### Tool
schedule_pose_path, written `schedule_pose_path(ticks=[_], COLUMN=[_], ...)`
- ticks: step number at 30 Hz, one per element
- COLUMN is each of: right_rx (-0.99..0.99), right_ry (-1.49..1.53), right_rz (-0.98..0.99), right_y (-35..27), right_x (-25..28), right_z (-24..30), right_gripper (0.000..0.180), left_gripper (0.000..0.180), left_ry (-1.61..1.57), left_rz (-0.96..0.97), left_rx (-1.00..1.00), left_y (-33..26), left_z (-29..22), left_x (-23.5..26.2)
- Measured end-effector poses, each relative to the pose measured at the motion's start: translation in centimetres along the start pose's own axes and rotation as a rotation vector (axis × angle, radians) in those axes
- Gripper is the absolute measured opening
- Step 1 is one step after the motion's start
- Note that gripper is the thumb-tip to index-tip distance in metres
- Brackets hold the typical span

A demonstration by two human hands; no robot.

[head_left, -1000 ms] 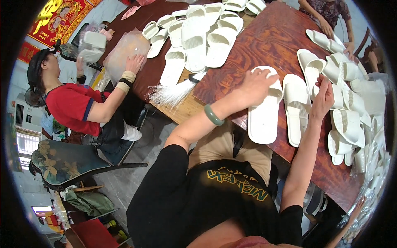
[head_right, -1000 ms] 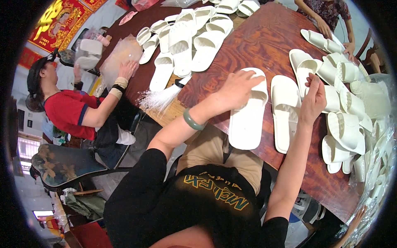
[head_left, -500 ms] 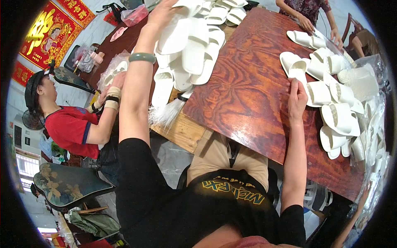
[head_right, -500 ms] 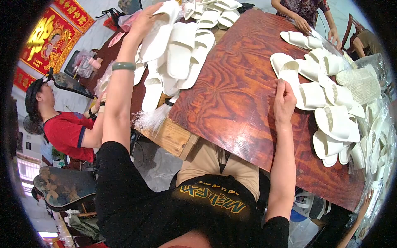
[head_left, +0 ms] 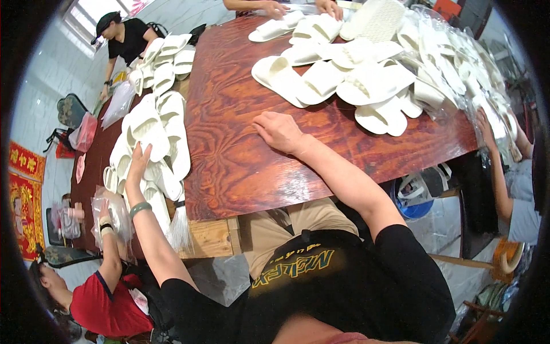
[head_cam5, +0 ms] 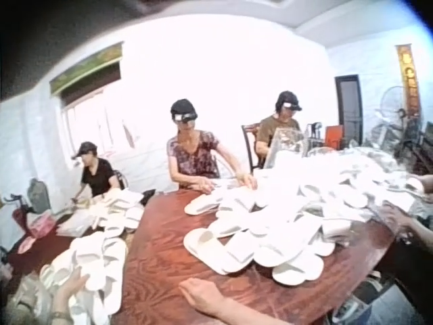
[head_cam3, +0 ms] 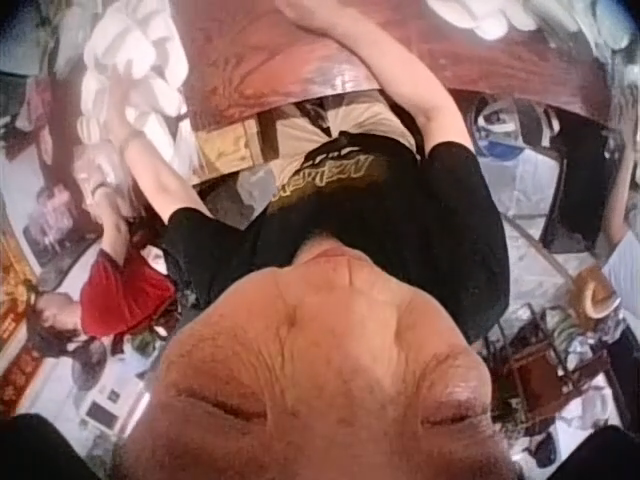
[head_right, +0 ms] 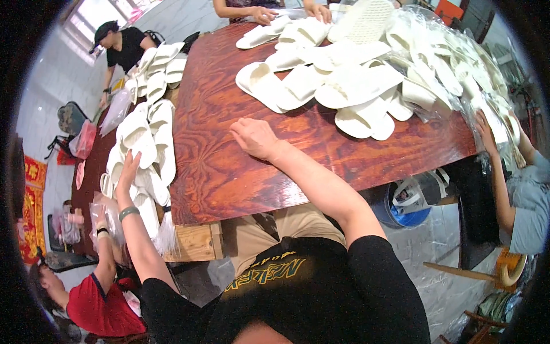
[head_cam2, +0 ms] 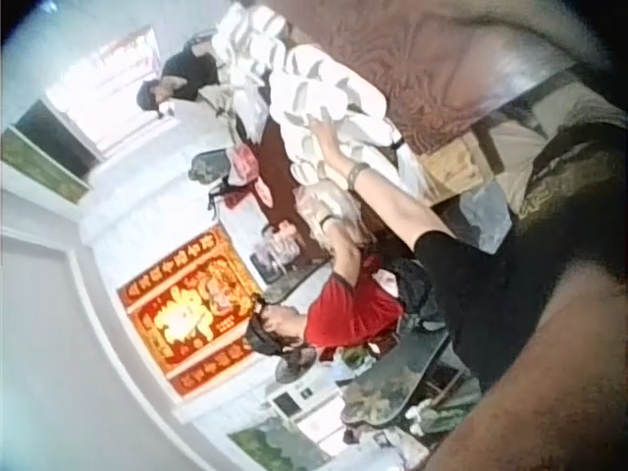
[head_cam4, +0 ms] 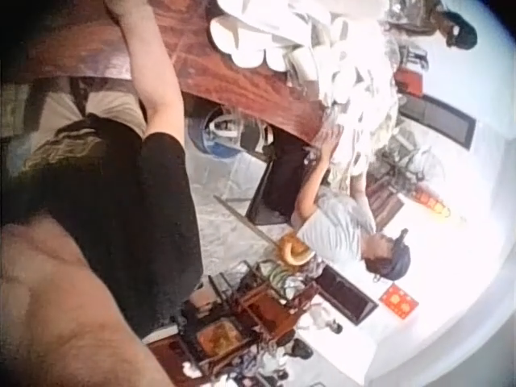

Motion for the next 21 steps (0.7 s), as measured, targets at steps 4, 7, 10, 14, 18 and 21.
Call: schedule_pose_path(ticks=[4, 7, 10, 14, 18, 21], right_rx=[0.103, 0.026, -0.174, -0.552, -0.571, -0.581], right_ry=[-0.181, -0.199, -0.367, -0.523, -0.048, -0.014], right_rz=[-0.115, -0.295, -0.484, -0.086, 0.203, 0.102], right_y=[0.6, 0.4, -1.7, -4.4, -4.1, -4.3], right_x=[4.5, 12.1, 21.5, 27.9, 24.3, 22.7], right_z=[2.1, 1.3, -7.6, -17.7, -16.5, -14.6], right_gripper=[0.024, 0.021, 0.036, 0.053, 0.076, 0.074], left_gripper=[0.078, 0.067, 0.053, 0.036, 0.029, 0.044], left_ry=[-0.081, 0.084, 0.181, -0.307, -0.411, -0.743], left_rz=[-0.078, -0.353, -0.604, -0.133, 0.369, 0.861], left_rx=[-0.078, 0.038, -0.169, -0.362, -0.568, -0.632], left_y=[0.0, -3.2, -7.7, -10.2, -12.7, -12.9], left_z=[-0.7, 0.7, -5.7, -14.7, -26.1, -31.4], left_x=[-0.4, 0.1, -0.9, -6.4, -14.7, -22.8])
Point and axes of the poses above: each hand's wrist, its own y-axis towards the middle knuckle, its own x-axis out of the back of the hand, z = x × y, the point moved 5 cm from there along y, towards the middle knuckle, and after that the axes turned 11 degrees about z, right-handed, at the moved point
